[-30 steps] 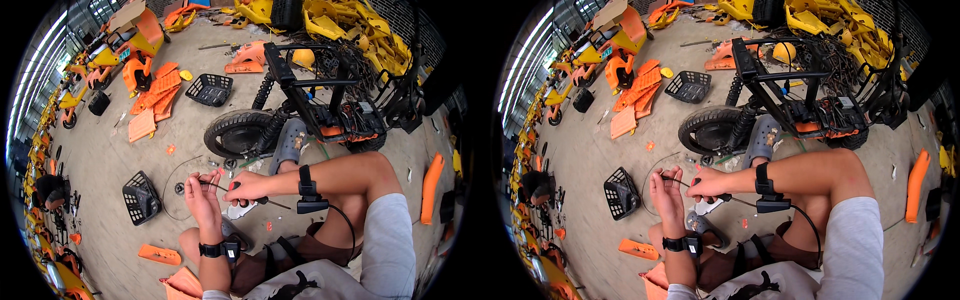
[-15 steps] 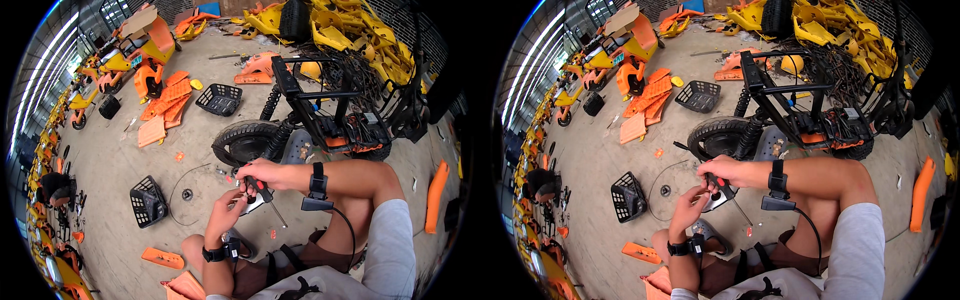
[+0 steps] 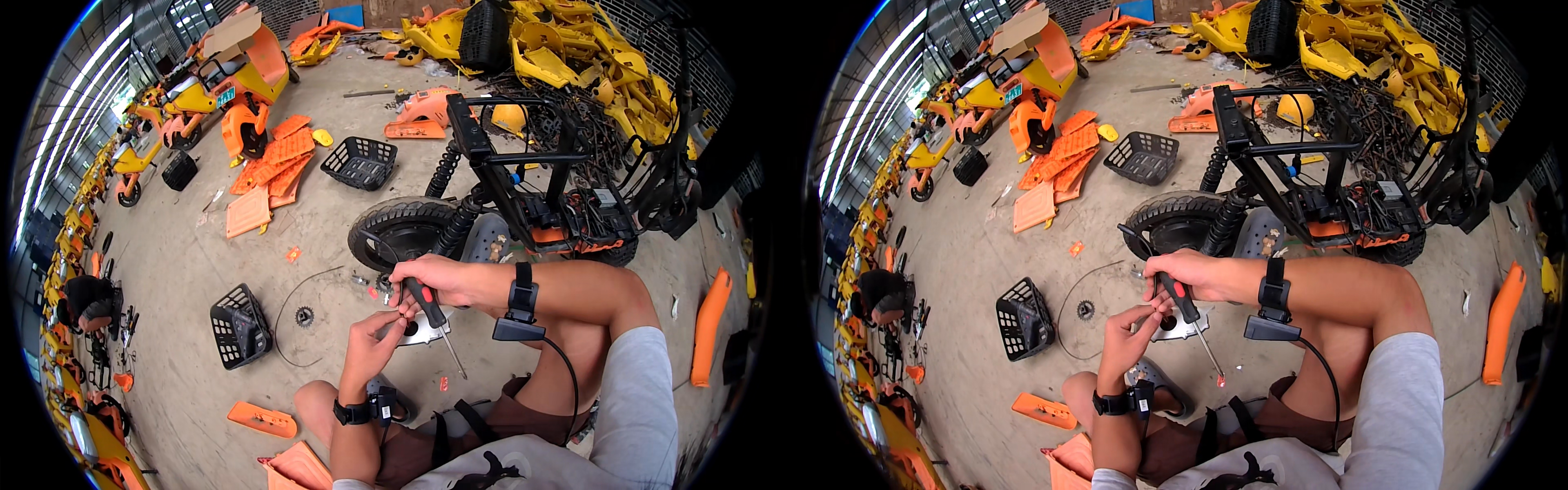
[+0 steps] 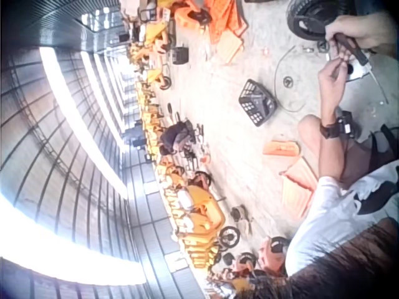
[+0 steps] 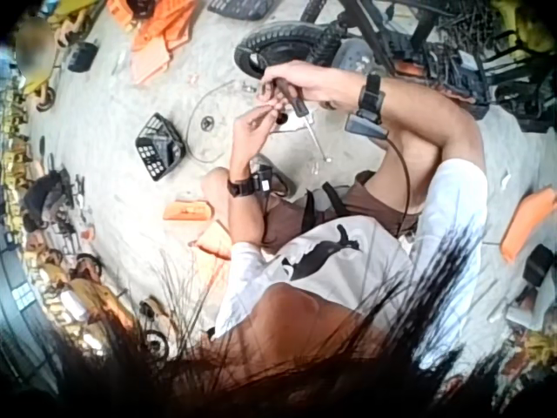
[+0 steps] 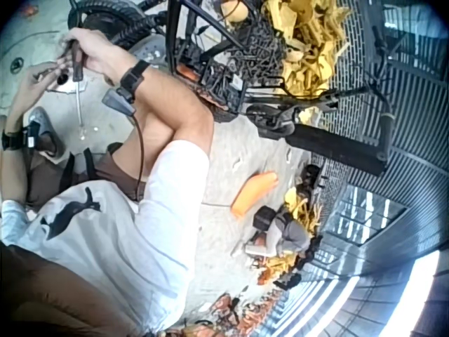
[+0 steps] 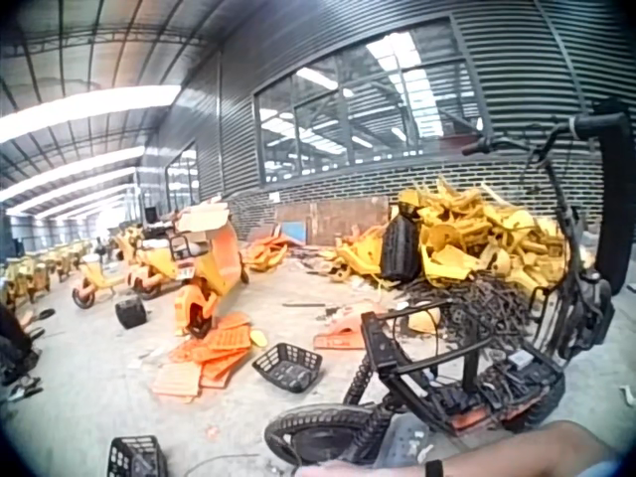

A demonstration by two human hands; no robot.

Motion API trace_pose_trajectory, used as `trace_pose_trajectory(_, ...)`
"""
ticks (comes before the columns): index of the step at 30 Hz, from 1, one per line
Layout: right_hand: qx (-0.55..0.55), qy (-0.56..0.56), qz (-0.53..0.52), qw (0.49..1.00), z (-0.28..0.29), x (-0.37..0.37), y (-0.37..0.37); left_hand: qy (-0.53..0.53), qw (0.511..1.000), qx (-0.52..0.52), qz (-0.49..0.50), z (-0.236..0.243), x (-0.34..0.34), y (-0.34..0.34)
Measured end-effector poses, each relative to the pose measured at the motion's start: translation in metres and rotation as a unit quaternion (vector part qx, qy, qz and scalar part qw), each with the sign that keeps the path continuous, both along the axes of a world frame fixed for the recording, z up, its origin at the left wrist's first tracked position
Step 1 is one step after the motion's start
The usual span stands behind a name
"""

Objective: The person uses a screwdriver to secure a small metal component onto a cable while holding it by hand, and then manipulates the rear motor wheel and frame of an electric scooter.

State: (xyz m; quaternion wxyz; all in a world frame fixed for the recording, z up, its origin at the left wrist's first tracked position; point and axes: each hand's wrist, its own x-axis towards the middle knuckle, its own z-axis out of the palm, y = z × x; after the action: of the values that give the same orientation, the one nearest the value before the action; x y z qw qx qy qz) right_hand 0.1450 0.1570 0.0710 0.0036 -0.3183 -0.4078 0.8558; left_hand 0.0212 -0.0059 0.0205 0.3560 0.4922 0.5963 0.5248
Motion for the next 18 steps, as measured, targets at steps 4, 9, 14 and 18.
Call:
trace_pose_trajectory(4, 0.008, -0.003, -0.001, 1.0, 0.0, -0.001, -0.001, -0.016, 1.0, -0.005, 0.011, -0.001, 0.0, -0.001)
trace_pose_trajectory(9, 0.067, -0.033, 0.014, 0.997, 0.0, -0.001, 0.0, -0.09, 0.995, 0.016, 0.026, -0.005, -0.002, -0.003)
trace_pose_trajectory(14, 0.14, -0.027, 0.026, 0.989, 0.019, 0.003, -0.002, -0.111, 0.993, 0.03, 0.022, -0.005, -0.007, -0.005)
trace_pose_trajectory(18, 0.226, -0.016, 0.028, 0.974, 0.031, 0.007, 0.004, -0.171, 0.985, 0.023, 0.03, -0.002, -0.012, -0.004)
